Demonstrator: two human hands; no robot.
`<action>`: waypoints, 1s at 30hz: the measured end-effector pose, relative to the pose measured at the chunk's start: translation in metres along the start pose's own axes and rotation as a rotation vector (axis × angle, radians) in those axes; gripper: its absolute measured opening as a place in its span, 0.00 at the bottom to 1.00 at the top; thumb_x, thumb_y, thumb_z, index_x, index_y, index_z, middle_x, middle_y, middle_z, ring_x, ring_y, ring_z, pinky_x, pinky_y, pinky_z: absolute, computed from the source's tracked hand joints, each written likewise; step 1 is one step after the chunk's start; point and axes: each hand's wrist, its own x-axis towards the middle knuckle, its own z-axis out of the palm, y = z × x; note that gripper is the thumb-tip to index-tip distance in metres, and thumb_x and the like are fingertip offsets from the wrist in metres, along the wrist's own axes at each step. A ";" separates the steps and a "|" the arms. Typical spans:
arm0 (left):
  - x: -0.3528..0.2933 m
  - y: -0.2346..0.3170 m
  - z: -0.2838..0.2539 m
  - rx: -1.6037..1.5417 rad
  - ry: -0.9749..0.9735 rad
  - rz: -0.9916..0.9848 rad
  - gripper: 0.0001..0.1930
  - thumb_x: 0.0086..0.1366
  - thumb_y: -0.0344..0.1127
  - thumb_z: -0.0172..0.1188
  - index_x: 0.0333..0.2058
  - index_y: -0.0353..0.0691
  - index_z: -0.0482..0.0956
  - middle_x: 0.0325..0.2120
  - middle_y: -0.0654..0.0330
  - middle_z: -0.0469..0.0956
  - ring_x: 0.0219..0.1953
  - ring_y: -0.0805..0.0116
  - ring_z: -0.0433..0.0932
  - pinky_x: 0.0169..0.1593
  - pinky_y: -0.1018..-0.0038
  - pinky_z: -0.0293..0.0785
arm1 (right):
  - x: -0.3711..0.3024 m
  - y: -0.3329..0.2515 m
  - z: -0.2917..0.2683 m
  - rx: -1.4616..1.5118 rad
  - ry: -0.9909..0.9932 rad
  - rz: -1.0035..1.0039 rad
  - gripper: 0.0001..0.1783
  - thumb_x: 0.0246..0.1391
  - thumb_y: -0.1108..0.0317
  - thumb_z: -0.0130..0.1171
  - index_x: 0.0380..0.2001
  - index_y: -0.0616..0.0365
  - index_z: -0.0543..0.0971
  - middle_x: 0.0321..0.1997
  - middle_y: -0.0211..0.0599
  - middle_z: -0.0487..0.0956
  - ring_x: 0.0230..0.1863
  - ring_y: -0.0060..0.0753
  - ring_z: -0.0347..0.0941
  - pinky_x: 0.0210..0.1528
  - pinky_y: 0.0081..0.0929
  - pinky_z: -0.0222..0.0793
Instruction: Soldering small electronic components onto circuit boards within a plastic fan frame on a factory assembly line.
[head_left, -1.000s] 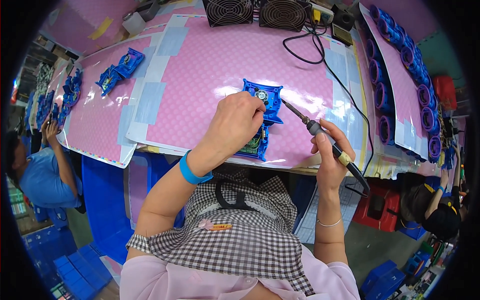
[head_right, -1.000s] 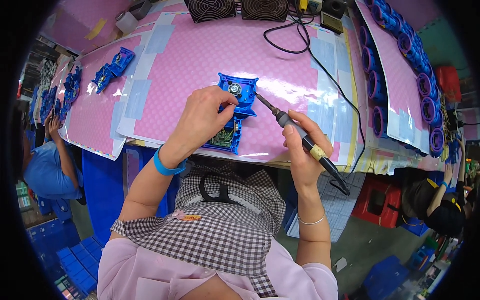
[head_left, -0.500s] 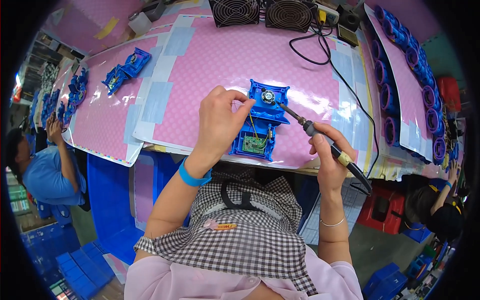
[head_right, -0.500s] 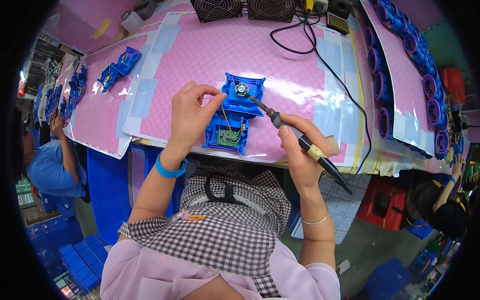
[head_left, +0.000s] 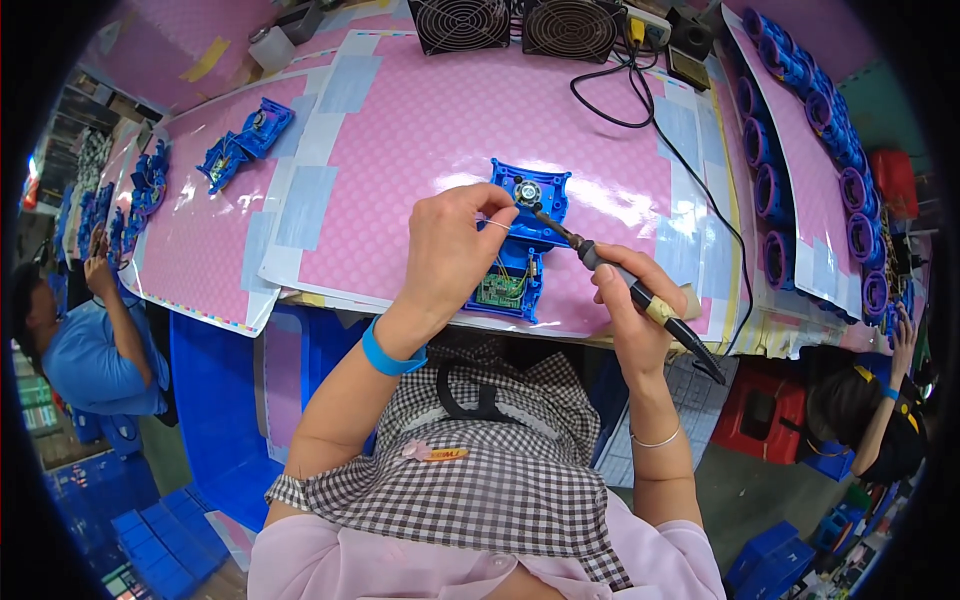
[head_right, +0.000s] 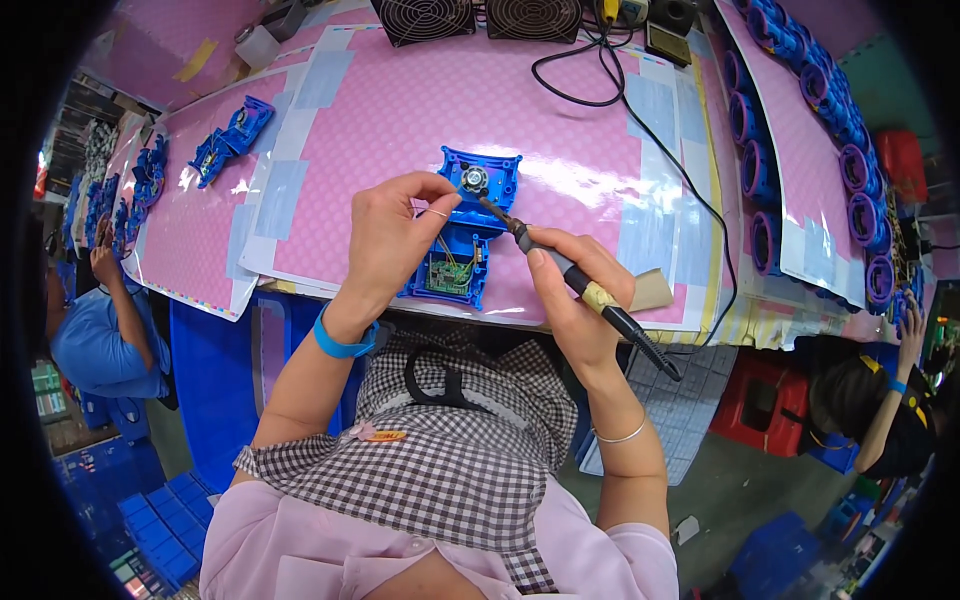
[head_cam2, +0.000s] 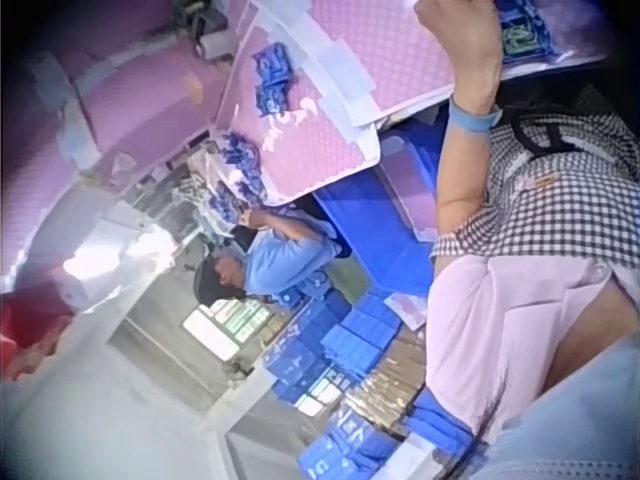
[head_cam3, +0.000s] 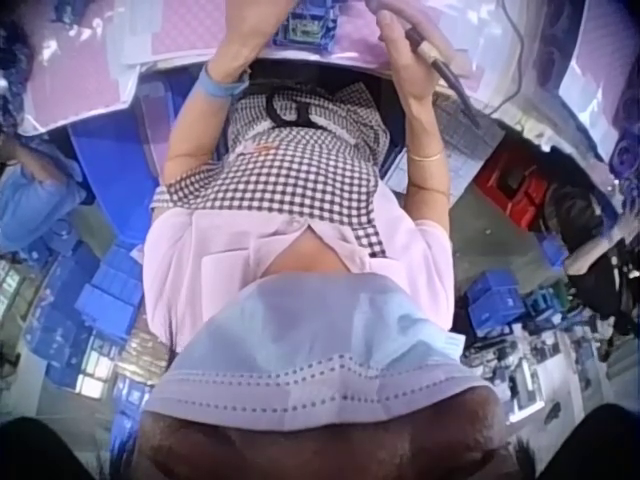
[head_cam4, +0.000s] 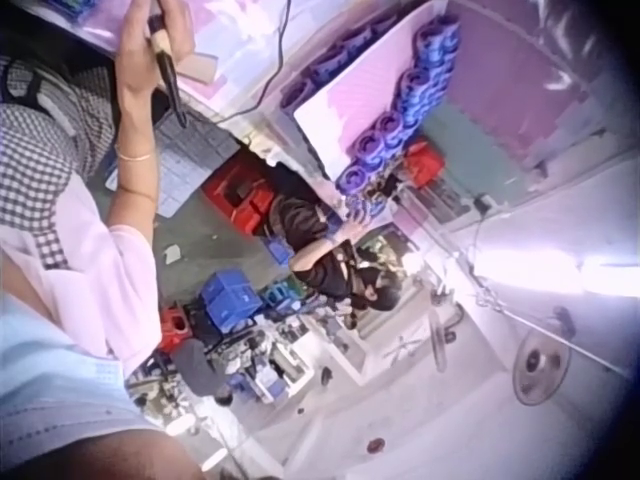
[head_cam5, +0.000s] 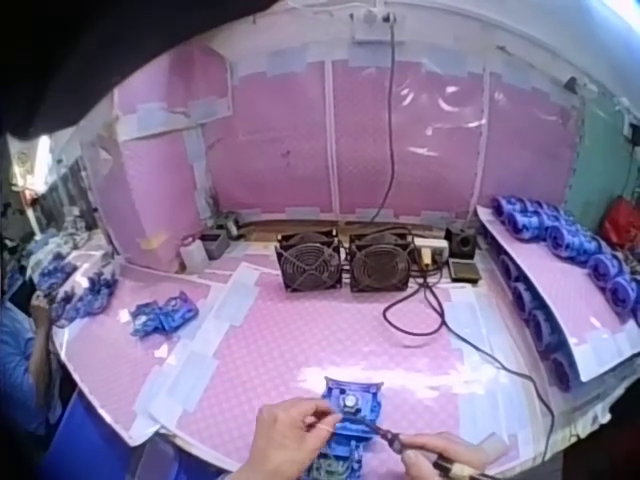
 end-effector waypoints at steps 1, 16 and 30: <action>0.000 -0.003 0.001 0.068 -0.010 0.075 0.06 0.55 0.29 0.65 0.31 0.34 0.84 0.26 0.54 0.82 0.26 0.65 0.80 0.29 0.70 0.73 | 0.000 0.000 0.000 -0.007 -0.005 0.009 0.12 0.55 0.74 0.60 0.42 0.67 0.80 0.30 0.37 0.81 0.26 0.19 0.75 0.28 0.14 0.71; 0.000 -0.003 0.001 0.202 -0.056 0.146 0.07 0.53 0.28 0.64 0.31 0.34 0.84 0.26 0.52 0.81 0.28 0.62 0.81 0.31 0.70 0.74 | 0.005 -0.001 0.005 0.036 0.002 0.009 0.12 0.55 0.74 0.59 0.42 0.67 0.80 0.30 0.38 0.81 0.25 0.20 0.75 0.28 0.15 0.70; 0.001 -0.001 0.002 0.181 -0.053 0.154 0.06 0.53 0.29 0.61 0.28 0.33 0.82 0.25 0.50 0.80 0.30 0.54 0.80 0.36 0.63 0.75 | -0.012 -0.004 -0.023 0.112 0.119 -0.047 0.16 0.66 0.60 0.52 0.47 0.62 0.75 0.15 0.28 0.69 0.14 0.18 0.63 0.16 0.15 0.54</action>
